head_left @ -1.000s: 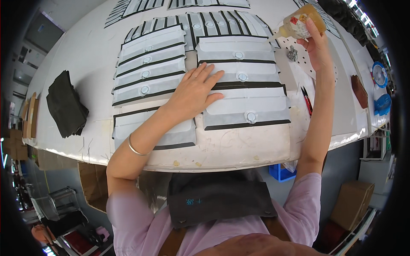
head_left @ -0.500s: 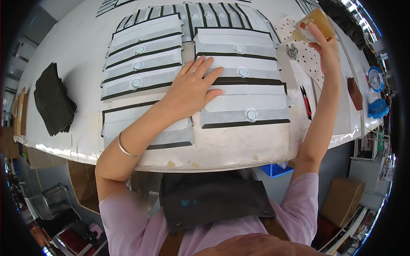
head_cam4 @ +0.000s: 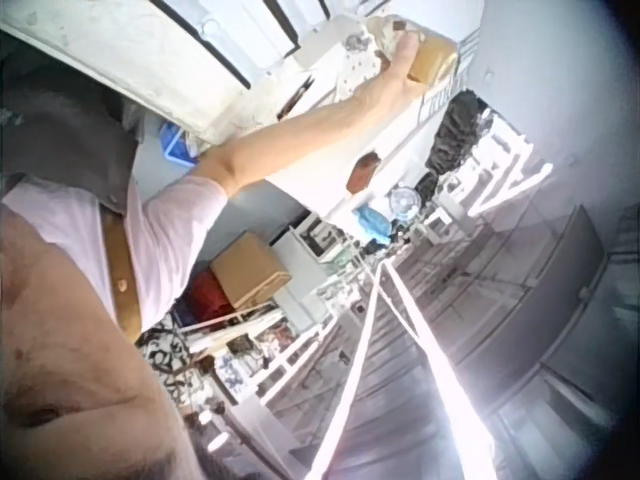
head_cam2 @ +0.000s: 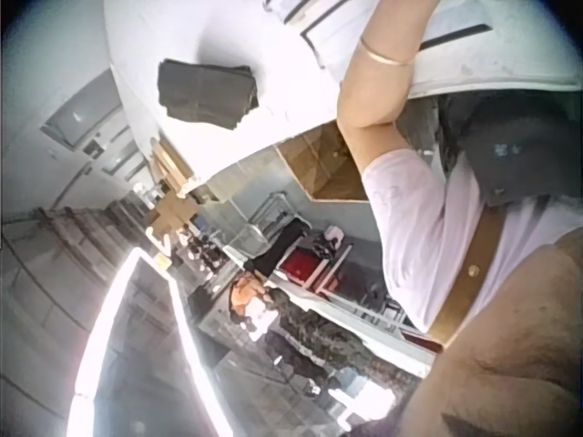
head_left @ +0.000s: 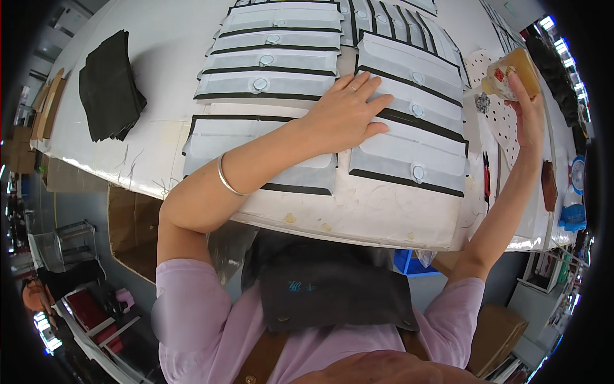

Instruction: The person assembles face masks by hand at a workbench. They use a red utility knife to trim threads from the mask edges, apply glue from a squeeze bottle to the mask frames, and attach white filter inserts to the glued areas.

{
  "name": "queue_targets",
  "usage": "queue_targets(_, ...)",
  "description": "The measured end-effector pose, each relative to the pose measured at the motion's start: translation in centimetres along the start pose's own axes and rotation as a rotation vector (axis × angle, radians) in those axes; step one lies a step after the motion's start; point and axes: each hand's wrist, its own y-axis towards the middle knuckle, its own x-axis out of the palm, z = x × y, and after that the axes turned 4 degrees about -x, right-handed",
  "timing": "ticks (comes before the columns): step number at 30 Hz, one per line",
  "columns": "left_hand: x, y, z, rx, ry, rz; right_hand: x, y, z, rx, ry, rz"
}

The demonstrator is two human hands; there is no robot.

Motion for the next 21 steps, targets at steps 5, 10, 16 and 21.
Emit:
queue_targets(5,0.4,-0.1,-0.2,-0.004,0.015,0.002,0.1,0.6,-0.2,0.002,0.142,-0.063)
queue_targets(10,0.2,0.0,0.0,-0.011,0.007,-0.010,2.5,0.5,0.4,0.043,0.279,-0.109)
queue_targets(16,0.2,-0.1,0.0,-0.005,0.021,0.001,5.7,0.1,-0.7,0.020,0.188,-0.121)
queue_targets(21,-0.1,0.0,0.2,-0.006,0.022,-0.021,6.6,0.9,-1.1,-0.008,0.130,-0.141)
